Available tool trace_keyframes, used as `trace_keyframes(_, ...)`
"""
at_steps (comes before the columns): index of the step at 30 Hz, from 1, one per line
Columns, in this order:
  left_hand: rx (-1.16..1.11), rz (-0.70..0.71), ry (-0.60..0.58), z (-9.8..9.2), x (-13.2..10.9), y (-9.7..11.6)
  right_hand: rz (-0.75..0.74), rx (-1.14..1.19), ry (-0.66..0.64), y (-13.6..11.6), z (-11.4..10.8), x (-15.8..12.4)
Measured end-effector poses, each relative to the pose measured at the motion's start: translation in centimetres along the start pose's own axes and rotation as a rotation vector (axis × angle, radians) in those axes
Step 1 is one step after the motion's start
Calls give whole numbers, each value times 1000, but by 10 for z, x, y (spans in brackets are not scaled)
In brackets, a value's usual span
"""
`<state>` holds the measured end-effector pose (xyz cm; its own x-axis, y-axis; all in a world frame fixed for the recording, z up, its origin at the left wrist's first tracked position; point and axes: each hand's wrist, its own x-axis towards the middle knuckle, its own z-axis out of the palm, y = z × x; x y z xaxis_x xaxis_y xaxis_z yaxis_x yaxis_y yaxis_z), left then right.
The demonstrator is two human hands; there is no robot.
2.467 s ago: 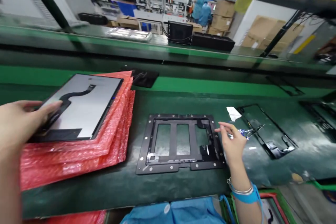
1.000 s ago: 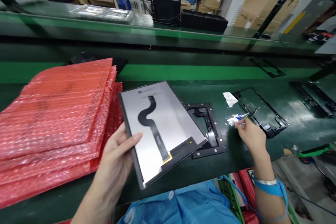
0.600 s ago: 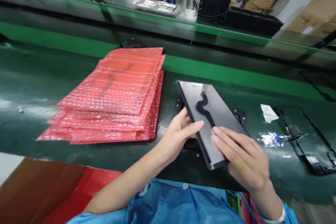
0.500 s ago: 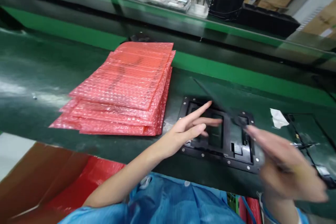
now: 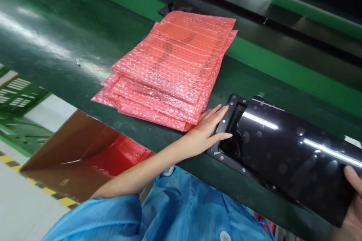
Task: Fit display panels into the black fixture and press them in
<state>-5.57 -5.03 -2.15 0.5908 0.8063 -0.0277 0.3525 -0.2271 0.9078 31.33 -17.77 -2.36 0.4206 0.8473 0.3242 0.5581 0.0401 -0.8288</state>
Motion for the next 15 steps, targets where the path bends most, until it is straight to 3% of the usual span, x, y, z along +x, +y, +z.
trace_keyframes(4,59,52,-16,4,1,-4,398,10,152,-9,9,6)
trace_keyframes(9,125,45,-34,6,3,-5,662,-101,70,-44,13,3)
trace_keyframes(12,146,52,-29,7,3,-5,638,-62,85,-43,13,9)
trace_keyframes(15,160,65,-17,9,2,-5,486,-84,7,-20,5,16)
